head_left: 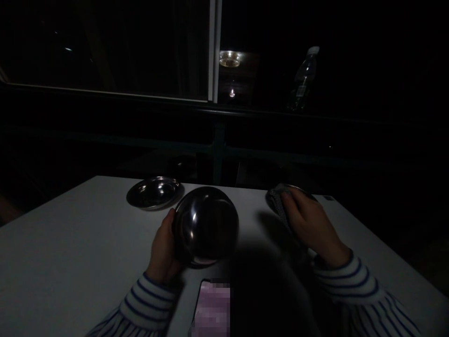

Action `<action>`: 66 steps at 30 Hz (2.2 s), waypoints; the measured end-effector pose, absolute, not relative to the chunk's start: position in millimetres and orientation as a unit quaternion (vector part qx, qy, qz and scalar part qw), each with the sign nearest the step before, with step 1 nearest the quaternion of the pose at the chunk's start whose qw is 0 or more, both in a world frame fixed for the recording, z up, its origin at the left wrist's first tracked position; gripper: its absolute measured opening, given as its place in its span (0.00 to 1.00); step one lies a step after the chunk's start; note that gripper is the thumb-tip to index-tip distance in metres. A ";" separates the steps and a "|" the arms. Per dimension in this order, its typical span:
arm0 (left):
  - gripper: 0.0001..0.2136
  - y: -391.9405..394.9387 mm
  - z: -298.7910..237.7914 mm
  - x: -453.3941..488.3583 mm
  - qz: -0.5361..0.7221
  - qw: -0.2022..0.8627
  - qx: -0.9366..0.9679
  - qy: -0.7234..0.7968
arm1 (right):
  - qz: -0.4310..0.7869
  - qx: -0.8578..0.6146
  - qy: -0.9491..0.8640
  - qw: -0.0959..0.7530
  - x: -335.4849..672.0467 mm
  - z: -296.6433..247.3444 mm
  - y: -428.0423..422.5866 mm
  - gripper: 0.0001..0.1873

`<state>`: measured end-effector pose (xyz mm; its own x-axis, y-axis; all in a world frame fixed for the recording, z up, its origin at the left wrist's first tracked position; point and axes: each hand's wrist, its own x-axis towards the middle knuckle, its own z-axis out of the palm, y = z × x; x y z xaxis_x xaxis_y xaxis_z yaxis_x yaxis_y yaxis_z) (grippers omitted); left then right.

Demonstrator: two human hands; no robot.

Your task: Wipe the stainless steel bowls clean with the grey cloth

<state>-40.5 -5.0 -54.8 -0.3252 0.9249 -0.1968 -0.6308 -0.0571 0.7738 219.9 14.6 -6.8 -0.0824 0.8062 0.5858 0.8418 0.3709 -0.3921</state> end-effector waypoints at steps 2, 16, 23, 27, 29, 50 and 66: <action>0.14 -5.6 -48.4 -39.6 0.695 0.487 0.243 0.470 | -0.005 -0.582 -0.723 0.371 234.4 -13.1 5.1 0.17; 0.20 1.4 -43.6 3.1 0.406 0.267 0.728 0.483 | 0.044 -0.620 -0.659 0.424 261.7 -62.3 -24.6 0.18; 0.17 1.9 -56.9 34.5 0.295 0.169 0.837 0.429 | 0.091 -0.599 -0.647 0.462 262.9 -69.8 -21.2 0.17; 0.16 7.6 -71.9 47.9 0.231 0.131 0.871 0.413 | 0.164 -0.581 -0.608 0.516 262.6 -74.2 -15.0 0.19; 0.15 9.3 -78.1 51.9 0.221 0.133 0.872 0.416 | 0.221 -0.567 -0.581 0.540 262.7 -74.6 -12.2 0.19; 0.12 32.7 -34.4 51.3 0.388 0.473 0.688 0.391 | 0.486 -0.455 -0.476 0.574 230.7 -46.2 9.1 0.18; 0.13 55.6 -20.7 60.9 0.493 0.539 0.551 0.403 | 0.302 -0.526 -0.615 0.503 251.5 -9.9 32.6 0.15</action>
